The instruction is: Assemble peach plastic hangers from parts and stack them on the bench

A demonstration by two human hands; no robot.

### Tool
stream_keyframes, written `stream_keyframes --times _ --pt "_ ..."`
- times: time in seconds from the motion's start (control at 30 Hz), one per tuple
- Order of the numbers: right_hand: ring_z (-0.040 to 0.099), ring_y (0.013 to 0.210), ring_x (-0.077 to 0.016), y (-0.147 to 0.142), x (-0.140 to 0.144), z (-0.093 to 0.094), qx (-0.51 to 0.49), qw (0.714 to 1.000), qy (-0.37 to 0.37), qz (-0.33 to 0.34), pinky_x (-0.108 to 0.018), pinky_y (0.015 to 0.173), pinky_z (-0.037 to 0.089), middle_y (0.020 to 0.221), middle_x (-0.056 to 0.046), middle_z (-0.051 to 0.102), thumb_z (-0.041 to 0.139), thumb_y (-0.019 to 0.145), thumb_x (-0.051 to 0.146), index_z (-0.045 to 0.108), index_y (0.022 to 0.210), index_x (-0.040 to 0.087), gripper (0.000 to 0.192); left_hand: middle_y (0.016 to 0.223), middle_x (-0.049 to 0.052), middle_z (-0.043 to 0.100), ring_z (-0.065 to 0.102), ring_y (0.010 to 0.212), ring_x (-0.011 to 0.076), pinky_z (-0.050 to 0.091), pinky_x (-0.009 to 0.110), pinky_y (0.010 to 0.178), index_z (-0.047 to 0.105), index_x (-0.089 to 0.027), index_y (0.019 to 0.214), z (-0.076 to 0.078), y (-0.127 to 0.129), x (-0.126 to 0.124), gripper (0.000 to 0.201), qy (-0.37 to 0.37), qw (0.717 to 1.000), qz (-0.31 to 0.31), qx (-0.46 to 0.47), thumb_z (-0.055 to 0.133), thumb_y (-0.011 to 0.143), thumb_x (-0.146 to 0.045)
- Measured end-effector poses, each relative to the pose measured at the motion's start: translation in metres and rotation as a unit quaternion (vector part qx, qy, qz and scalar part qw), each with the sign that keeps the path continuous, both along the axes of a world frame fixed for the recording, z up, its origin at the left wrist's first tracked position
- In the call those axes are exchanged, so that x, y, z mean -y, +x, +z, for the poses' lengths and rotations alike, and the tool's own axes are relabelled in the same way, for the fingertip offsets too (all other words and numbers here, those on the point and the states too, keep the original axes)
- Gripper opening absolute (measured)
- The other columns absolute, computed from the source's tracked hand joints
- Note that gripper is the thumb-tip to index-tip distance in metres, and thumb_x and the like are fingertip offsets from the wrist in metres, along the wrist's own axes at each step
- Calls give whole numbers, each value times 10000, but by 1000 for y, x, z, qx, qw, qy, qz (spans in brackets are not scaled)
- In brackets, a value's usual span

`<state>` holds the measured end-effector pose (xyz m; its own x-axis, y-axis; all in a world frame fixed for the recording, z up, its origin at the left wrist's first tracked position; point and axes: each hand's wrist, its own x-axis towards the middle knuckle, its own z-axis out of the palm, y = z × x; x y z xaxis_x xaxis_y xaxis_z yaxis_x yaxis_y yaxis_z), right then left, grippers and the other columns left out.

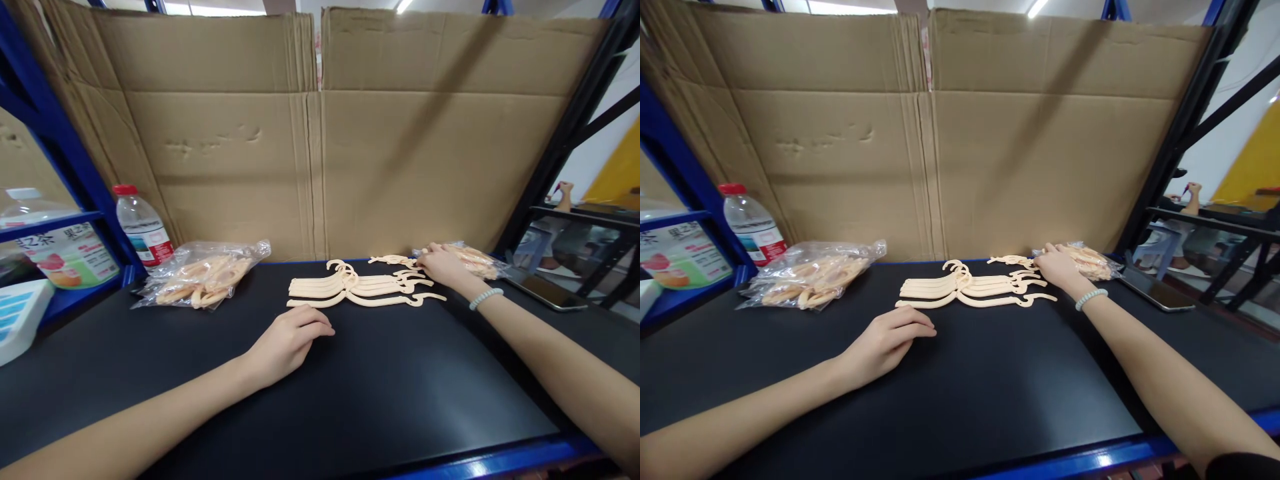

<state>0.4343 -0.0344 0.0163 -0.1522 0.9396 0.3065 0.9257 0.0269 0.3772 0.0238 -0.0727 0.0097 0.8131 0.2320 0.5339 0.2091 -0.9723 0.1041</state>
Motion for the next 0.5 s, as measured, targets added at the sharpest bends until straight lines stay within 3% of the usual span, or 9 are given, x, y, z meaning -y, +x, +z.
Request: stream_keyframes --times 0.2,0.27,0.4,0.5 --pt "532 892 -260 4 9 8 -25 999 42 9 -329 694 331 850 -95 722 462 809 169 712 798 188 251 980 63 705 646 857 169 504 293 777 651 -183 1002 1 -1 4 359 32 999 -5 -21 378 852 -5" --pt "558 863 -260 9 13 14 -78 994 74 11 -332 692 370 853 -88 730 471 818 233 716 787 192 250 981 68 705 649 868 171 501 297 784 653 -180 998 1 -1 4 341 37 999 -2 -19 382 864 -22" --pt "623 769 -255 13 20 28 -255 956 147 14 -344 690 448 784 -89 734 549 746 277 715 729 185 191 982 68 703 645 878 168 501 300 795 657 -181 991 1 -1 6 338 20 1000 5 -9 385 861 -30" --pt "651 695 -230 -8 29 37 -324 930 175 10 -329 637 479 765 -87 734 539 771 314 718 785 179 224 993 72 695 634 904 177 500 310 817 659 -178 991 3 3 11 285 -54 998 19 23 438 848 -69"
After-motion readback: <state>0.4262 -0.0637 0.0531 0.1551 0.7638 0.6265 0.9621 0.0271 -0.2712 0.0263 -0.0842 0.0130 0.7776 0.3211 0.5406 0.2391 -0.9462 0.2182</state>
